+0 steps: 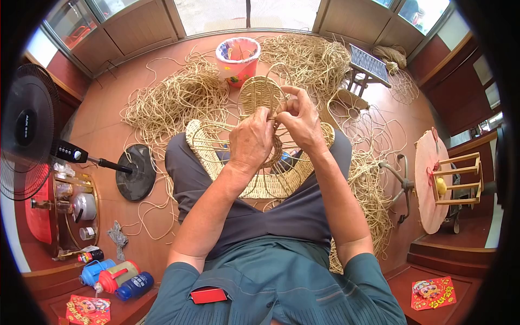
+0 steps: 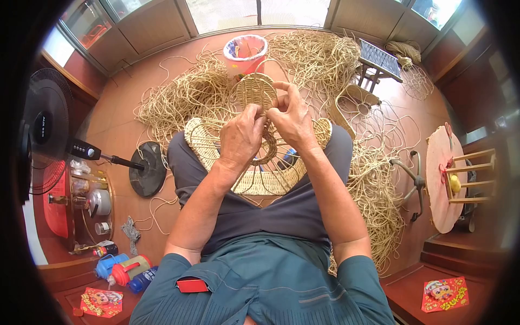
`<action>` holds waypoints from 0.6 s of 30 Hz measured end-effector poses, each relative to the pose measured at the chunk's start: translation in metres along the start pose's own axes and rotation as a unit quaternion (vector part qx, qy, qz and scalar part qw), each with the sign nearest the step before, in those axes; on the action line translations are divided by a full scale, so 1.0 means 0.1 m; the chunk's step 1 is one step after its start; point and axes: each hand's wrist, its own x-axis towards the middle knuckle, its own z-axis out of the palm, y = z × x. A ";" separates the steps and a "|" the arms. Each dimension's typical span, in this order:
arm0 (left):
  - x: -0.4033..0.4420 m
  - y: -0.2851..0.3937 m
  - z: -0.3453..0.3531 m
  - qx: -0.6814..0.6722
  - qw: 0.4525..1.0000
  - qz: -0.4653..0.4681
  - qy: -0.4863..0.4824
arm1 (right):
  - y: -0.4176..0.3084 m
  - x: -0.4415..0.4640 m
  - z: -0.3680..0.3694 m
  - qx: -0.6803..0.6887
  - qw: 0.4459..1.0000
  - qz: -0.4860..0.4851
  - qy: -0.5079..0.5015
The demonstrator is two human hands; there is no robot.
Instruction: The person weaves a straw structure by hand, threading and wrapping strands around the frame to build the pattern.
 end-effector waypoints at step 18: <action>-0.06 0.03 -0.02 0.008 0.995 0.064 0.081 | 0.09 -0.33 0.00 0.282 0.948 -0.001 0.149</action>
